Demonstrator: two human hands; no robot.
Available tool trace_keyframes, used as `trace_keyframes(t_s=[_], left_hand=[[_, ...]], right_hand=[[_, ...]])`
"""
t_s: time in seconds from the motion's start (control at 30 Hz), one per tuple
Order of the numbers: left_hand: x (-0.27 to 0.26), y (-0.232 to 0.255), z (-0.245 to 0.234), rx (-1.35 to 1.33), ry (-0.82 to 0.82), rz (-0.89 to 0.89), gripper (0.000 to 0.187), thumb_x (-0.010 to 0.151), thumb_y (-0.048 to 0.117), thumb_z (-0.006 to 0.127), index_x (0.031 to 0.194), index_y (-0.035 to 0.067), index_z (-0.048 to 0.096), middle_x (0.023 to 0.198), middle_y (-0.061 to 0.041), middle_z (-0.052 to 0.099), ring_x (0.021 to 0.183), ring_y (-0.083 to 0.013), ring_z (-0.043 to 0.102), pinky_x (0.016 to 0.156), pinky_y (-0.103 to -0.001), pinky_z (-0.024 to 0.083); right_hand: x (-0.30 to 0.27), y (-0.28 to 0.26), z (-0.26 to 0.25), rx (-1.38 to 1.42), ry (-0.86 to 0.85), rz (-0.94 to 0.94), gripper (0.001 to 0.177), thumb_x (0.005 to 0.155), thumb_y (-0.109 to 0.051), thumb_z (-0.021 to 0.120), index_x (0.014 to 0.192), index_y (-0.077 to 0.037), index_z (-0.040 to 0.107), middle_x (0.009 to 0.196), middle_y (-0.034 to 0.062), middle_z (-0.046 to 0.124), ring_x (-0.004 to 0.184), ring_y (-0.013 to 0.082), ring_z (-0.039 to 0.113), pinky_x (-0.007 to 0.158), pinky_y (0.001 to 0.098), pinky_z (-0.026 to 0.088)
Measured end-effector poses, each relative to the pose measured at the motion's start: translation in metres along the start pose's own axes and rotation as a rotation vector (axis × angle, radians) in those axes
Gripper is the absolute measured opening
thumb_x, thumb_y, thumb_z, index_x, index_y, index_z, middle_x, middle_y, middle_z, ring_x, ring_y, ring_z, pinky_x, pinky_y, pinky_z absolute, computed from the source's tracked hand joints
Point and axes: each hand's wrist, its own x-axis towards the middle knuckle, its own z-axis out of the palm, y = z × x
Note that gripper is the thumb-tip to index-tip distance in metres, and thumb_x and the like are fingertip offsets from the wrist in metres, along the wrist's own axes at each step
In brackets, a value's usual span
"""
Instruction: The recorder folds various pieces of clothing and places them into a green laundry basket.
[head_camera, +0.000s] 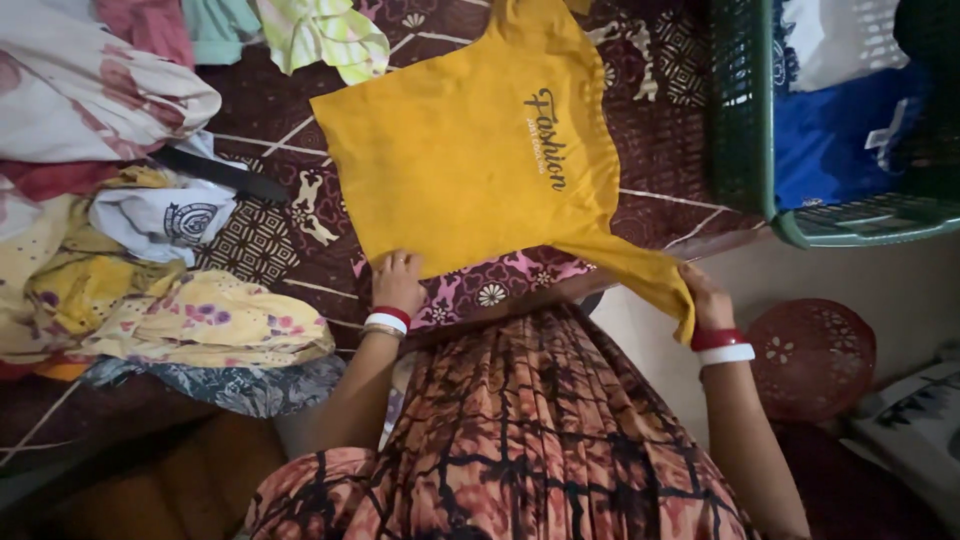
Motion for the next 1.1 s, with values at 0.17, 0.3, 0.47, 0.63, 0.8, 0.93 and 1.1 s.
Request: trace_keyframes(t_s=[0.17, 0.3, 0.47, 0.63, 0.8, 0.93, 1.1], left_hand=[[0.005, -0.026, 0.027, -0.026, 0.093, 0.035, 0.034, 0.081, 0.011, 0.065, 0.115, 0.014, 0.066, 0.126, -0.012, 0.062, 0.120, -0.0343, 0.057, 0.096, -0.051, 0.048], [0.009, -0.033, 0.016, -0.088, 0.102, 0.042, 0.021, 0.082, 0.011, 0.065, 0.103, 0.009, 0.068, 0.111, -0.015, 0.067, 0.107, -0.0379, 0.062, 0.088, -0.050, 0.051], [0.013, -0.044, -0.007, -0.228, 0.083, 0.063, 0.013, 0.081, 0.011, 0.065, 0.093, 0.008, 0.068, 0.093, -0.016, 0.070, 0.093, -0.0386, 0.066, 0.082, -0.051, 0.053], [0.037, -0.053, -0.051, -0.471, 0.079, -0.083, 0.007, 0.087, 0.011, 0.068, 0.093, 0.009, 0.070, 0.093, -0.016, 0.073, 0.086, -0.0341, 0.070, 0.077, -0.047, 0.057], [0.089, -0.042, -0.107, -0.768, 0.021, -0.703, 0.018, 0.094, 0.018, 0.067, 0.112, 0.018, 0.071, 0.098, -0.011, 0.076, 0.080, -0.0353, 0.071, 0.069, -0.045, 0.057], [0.111, -0.096, -0.004, -0.482, 0.429, -0.299, 0.020, 0.088, 0.014, 0.078, 0.106, 0.009, 0.073, 0.095, -0.019, 0.075, 0.085, -0.0376, 0.073, 0.076, -0.042, 0.057], [0.119, -0.069, -0.004, -0.528, 0.396, -0.517, 0.029, 0.088, 0.016, 0.076, 0.115, 0.008, 0.069, 0.115, -0.021, 0.072, 0.107, -0.0377, 0.069, 0.093, -0.043, 0.055]], right_hand=[[0.013, -0.021, 0.011, -0.150, -0.059, -0.220, 0.033, 0.104, -0.018, 0.058, 0.126, 0.006, 0.066, 0.121, 0.0112, 0.071, 0.105, 0.0199, 0.067, 0.089, 0.0295, 0.052], [0.030, -0.035, -0.005, -0.074, -0.154, -0.158, 0.028, 0.101, -0.014, 0.062, 0.122, 0.004, 0.068, 0.116, 0.0113, 0.072, 0.102, 0.0169, 0.069, 0.090, 0.0253, 0.055], [0.034, -0.091, 0.001, -0.372, -0.224, 0.028, 0.024, 0.099, -0.016, 0.068, 0.111, 0.006, 0.072, 0.097, 0.0145, 0.072, 0.080, 0.0230, 0.065, 0.072, 0.0324, 0.052], [0.042, -0.165, 0.074, -0.210, -0.440, 0.094, 0.017, 0.096, -0.014, 0.062, 0.100, -0.001, 0.072, 0.092, 0.0145, 0.074, 0.077, 0.0249, 0.070, 0.075, 0.0347, 0.058], [0.190, -0.168, 0.129, 0.281, -0.463, 0.013, 0.031, 0.114, -0.021, 0.054, 0.130, 0.003, 0.066, 0.122, 0.0153, 0.072, 0.110, 0.0288, 0.070, 0.099, 0.0388, 0.057], [0.217, -0.171, 0.192, 0.377, -0.519, 0.105, 0.035, 0.110, -0.021, 0.051, 0.129, 0.006, 0.065, 0.122, 0.0184, 0.073, 0.112, 0.0328, 0.071, 0.101, 0.0417, 0.058], [0.187, -0.182, 0.250, 0.460, -0.495, 0.146, 0.035, 0.107, -0.017, 0.052, 0.130, 0.006, 0.062, 0.122, 0.0191, 0.072, 0.109, 0.0338, 0.072, 0.096, 0.0425, 0.059]])
